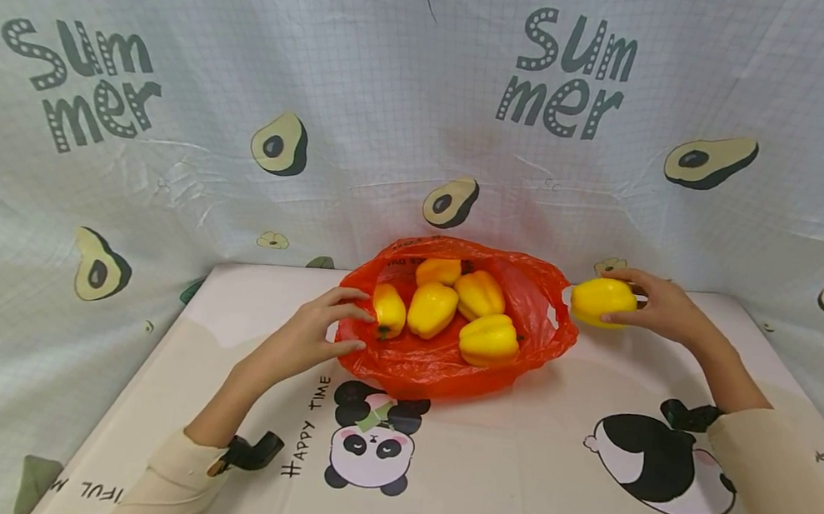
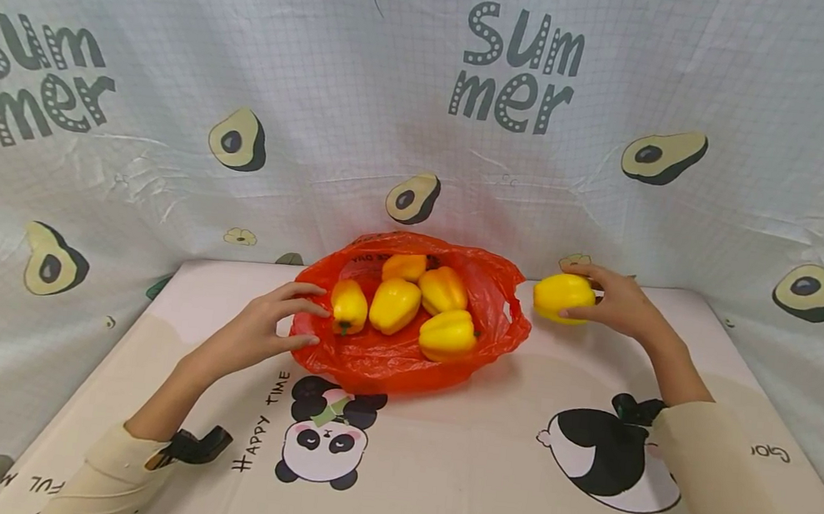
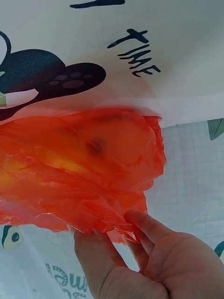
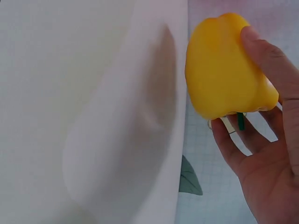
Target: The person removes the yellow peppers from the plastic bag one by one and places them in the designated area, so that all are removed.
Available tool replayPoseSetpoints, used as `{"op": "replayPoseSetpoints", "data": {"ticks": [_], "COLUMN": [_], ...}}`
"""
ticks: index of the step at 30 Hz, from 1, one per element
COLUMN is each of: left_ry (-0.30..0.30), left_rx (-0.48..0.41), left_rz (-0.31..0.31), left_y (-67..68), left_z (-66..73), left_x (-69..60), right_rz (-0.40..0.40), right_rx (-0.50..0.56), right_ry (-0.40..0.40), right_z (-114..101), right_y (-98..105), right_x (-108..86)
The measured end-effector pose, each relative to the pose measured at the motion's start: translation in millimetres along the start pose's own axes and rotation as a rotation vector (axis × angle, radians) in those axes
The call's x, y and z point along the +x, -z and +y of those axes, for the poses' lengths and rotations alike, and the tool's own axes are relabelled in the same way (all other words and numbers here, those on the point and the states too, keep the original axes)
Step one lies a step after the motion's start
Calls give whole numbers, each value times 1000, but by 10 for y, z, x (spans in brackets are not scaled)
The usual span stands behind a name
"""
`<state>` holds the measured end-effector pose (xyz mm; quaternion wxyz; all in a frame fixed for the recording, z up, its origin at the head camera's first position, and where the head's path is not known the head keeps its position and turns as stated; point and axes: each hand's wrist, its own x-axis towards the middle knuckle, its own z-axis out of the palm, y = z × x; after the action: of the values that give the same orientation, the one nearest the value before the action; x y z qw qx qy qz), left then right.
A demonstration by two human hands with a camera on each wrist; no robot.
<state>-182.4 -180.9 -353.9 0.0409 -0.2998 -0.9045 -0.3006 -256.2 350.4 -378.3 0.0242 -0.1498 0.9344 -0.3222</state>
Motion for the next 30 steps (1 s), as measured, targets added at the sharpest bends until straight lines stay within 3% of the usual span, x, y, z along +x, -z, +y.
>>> {"op": "replayPoseSetpoints", "data": {"ticks": [7, 14, 19, 25, 30], "left_ry": [3, 20, 0, 21, -2], "left_rx": [-7, 5, 14, 7, -3], "left_rz": [-7, -20, -22, -36, -10], "left_y": [-19, -17, -12, -14, -12], "left_z": [3, 21, 26, 30, 36], "left_x": [2, 7, 15, -11, -29], "right_rz": [-20, -76, -100, -104, -108], "right_rx": [-11, -30, -15, -17, -15], "right_ry": [-32, -136, -116, -100, -101], "right_z": [149, 273, 274, 265, 263], "right_y": [-45, -32, -14, -42, -63], "right_x": [-21, -32, -11, -6, -9]}}
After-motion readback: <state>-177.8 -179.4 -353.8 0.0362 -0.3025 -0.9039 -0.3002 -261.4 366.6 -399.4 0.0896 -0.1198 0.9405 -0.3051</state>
